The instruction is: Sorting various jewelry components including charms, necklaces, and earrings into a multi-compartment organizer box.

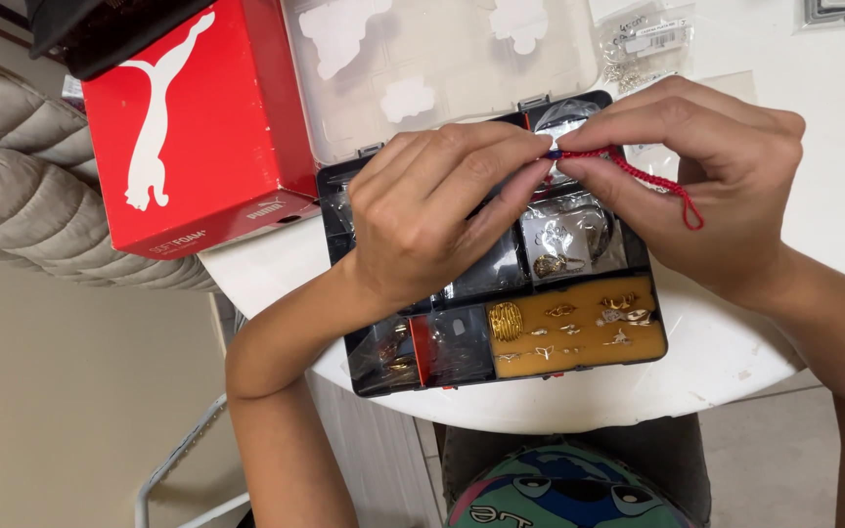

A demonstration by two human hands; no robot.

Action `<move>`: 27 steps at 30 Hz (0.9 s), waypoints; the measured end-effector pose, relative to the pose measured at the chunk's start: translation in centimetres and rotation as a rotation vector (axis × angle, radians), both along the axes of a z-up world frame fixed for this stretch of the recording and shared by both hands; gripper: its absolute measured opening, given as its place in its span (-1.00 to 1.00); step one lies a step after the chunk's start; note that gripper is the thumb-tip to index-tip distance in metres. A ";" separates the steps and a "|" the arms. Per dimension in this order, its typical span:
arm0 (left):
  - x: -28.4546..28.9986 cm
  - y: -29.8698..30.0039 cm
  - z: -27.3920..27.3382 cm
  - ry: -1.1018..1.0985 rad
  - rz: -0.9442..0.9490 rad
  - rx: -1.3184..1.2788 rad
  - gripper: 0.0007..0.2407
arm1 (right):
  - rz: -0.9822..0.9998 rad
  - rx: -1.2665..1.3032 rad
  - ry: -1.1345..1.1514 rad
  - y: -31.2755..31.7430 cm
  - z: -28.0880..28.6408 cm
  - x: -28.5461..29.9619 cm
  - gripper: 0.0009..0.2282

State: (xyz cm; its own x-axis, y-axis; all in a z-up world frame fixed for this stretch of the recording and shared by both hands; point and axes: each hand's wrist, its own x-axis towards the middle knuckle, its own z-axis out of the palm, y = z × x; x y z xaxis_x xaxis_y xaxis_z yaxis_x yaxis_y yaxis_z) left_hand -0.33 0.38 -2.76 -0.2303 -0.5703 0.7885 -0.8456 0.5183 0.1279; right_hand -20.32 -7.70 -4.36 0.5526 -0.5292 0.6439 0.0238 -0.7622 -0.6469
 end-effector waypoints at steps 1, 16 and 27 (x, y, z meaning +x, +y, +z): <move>0.0 0.0 -0.1 -0.009 0.016 -0.022 -0.91 | -0.005 -0.007 0.007 0.0 0.1 0.0 -0.89; 0.3 -0.1 0.1 0.124 -0.113 0.106 -0.93 | 0.021 -0.027 -0.003 -0.2 -0.4 0.1 -0.92; 0.3 0.0 0.7 0.318 -0.269 0.273 -0.92 | 0.028 0.126 0.012 -0.1 -0.3 -0.2 -0.90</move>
